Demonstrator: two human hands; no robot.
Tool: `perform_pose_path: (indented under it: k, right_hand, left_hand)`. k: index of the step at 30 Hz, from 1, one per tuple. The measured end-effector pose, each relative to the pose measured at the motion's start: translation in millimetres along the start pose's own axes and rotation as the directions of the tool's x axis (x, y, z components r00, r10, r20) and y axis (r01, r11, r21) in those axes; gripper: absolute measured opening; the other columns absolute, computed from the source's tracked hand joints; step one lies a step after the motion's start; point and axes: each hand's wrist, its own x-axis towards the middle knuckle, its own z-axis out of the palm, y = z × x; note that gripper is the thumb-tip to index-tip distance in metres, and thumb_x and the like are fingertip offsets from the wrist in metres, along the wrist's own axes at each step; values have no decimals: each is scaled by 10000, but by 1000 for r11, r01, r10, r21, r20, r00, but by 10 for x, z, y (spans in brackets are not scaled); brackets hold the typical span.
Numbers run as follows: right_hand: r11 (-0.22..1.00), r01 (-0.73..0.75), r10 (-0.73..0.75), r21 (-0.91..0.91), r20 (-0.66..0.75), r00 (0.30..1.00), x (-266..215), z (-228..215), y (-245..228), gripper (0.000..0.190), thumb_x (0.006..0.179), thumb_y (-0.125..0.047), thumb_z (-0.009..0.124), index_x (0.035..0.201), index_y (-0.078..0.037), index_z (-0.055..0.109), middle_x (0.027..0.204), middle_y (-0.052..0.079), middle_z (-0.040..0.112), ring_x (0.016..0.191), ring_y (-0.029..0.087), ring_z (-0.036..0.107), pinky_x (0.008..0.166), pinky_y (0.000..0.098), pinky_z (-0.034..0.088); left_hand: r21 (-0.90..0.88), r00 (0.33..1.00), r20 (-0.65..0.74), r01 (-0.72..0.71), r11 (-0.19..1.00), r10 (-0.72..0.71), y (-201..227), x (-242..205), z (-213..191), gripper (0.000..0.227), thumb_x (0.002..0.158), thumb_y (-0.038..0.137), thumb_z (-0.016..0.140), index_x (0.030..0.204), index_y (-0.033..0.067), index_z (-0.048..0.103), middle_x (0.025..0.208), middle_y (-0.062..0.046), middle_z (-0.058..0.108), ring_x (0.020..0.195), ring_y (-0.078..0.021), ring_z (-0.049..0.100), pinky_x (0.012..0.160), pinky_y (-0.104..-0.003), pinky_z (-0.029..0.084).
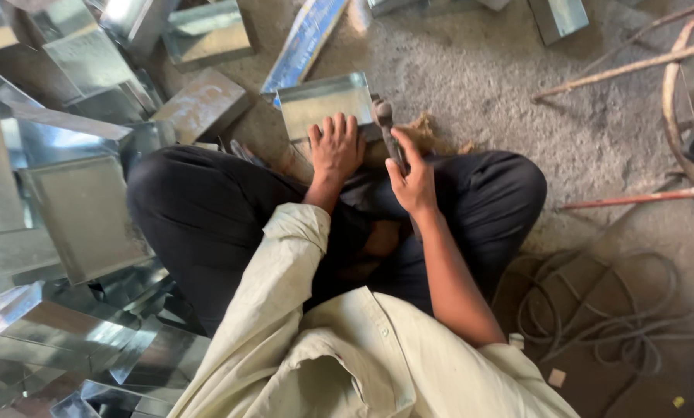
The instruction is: The person sits cross-legged on the floor and repeatedly hammers small rectangular metal pieces placed on a wooden block. They pick up pieces from a pile, position them, strike them with a hammer, and then move them aside.
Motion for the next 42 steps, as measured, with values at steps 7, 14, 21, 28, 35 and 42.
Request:
perform_pose_path:
  k: [7,14,21,28,35,42]
  right_hand:
    - [954,-249,264,164,-74,962,55,-239,-313,474,1061,-130,621,1523,-127,512,857,86,674,641,119,616,590,278,486]
    - [998,-7,14,-57,130,991,213,-118,-18,474,1026,-58,658,1494,-45,580,1262,217,701,1131,365,679,903,373,571]
    - [975,-217,217,37,-6,976,258,-347,-413,476,1023,-108,646,1486,-50,549,1217,199,722,1005,299,711,879,363,541]
    - [998,-56,55,8,23,998,98,-94,-32,460,1011,-93,663,1457,-61,555,1252,190,718,1056,280,697,884,342,564]
    - [849,-444,450,288,46,892,26,-261,-329,540,1048,-102,651,1573,-92,526,824,150,582,569,105,525,523,264,448]
    - [836,-109,261,538,-216,941,-79,-686,-973,570,1069,-11,580,1594,-81,368,953,90,617,544,86,531,452,247,457]
  left_hand:
    - [-12,1000,-9,-17,1000,17,-19,44,-16,275,957,374,652,1056,119,619,1031,-79,569,993,-281,535,883,-482,386]
    - [-6,998,-41,-51,999,51,-6,24,-59,268,929,377,653,1023,128,620,1011,-71,569,982,-272,537,881,-482,392]
    - [-35,998,-27,-59,998,58,-48,31,6,281,926,408,658,1010,141,630,1038,-59,589,1004,-268,547,911,-485,400]
    - [-9,997,-9,-83,997,83,-62,16,90,234,954,367,654,1014,141,638,1015,-54,598,993,-262,560,899,-468,415]
    - [-33,994,-38,-109,994,107,-92,17,-22,214,927,339,651,1003,139,645,972,-58,629,965,-258,583,837,-448,409]
    - [-154,988,57,150,977,-142,-108,633,-520,515,1020,441,605,623,118,654,625,-138,661,594,-365,627,708,-497,421]
